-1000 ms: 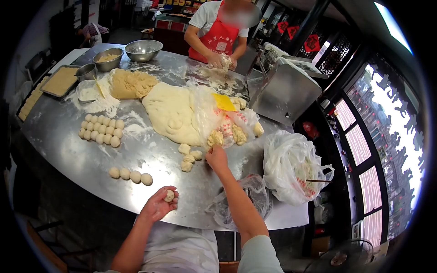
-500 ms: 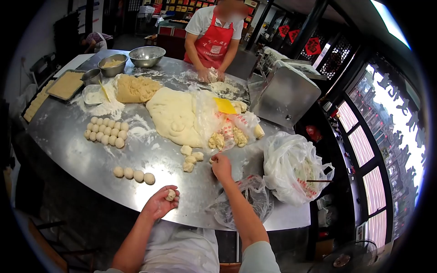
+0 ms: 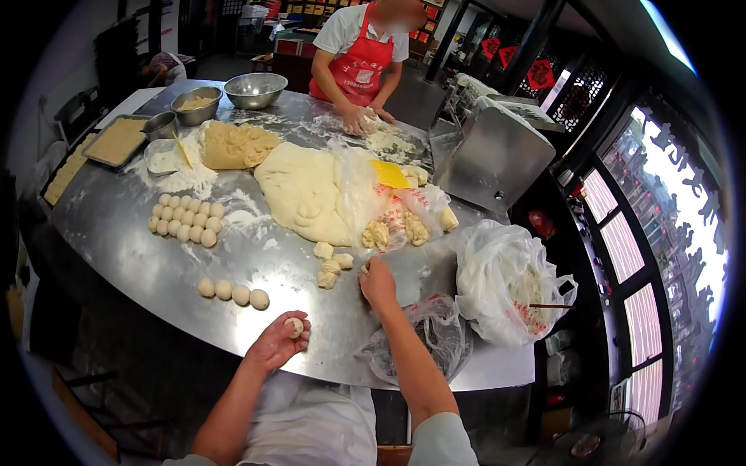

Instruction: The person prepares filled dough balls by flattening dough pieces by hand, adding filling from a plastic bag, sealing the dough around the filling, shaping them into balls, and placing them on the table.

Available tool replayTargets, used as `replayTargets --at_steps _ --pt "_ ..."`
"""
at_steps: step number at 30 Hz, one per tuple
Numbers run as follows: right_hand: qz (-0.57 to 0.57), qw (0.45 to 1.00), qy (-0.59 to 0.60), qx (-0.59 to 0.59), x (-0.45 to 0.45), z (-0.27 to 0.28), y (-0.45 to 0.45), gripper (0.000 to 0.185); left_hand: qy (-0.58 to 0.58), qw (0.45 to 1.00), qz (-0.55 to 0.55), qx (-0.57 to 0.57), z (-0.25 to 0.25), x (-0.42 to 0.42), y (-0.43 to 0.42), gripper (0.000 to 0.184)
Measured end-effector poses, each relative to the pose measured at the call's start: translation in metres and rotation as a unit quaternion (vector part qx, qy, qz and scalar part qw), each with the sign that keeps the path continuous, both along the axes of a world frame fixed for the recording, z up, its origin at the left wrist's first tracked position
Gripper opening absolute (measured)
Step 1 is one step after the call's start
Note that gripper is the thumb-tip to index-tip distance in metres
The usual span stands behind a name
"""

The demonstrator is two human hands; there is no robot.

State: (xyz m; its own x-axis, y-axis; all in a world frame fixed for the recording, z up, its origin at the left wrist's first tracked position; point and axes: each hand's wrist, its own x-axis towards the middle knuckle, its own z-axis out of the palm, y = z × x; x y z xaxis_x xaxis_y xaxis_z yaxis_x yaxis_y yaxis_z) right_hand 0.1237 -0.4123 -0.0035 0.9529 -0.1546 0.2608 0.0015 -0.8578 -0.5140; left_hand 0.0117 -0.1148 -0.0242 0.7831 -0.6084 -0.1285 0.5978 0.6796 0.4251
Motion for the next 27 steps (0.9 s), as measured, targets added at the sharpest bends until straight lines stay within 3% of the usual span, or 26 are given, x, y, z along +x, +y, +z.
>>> replayTargets --at_steps 4,10,16,20,27 --pt "-0.012 1.0 0.019 0.018 0.003 -0.001 0.001 0.021 -0.005 1.0 -0.007 0.001 0.002 0.001 0.002 0.038" --pt "-0.017 0.995 -0.081 -0.047 0.004 -0.013 0.01 0.009 -0.001 0.999 -0.028 -0.016 0.001 0.003 0.002 0.037" --pt "0.001 0.997 -0.044 -0.07 0.0 -0.009 0.003 0.009 -0.005 0.998 -0.067 -0.02 -0.002 0.006 -0.001 0.037" --pt "-0.025 0.998 -0.046 0.047 -0.002 -0.001 0.006 0.013 0.005 0.997 -0.074 -0.02 0.001 0.005 -0.001 0.04" --pt "-0.039 0.997 -0.032 0.053 -0.006 0.002 0.004 0.015 -0.013 0.997 -0.074 -0.019 0.0 0.003 -0.001 0.037"
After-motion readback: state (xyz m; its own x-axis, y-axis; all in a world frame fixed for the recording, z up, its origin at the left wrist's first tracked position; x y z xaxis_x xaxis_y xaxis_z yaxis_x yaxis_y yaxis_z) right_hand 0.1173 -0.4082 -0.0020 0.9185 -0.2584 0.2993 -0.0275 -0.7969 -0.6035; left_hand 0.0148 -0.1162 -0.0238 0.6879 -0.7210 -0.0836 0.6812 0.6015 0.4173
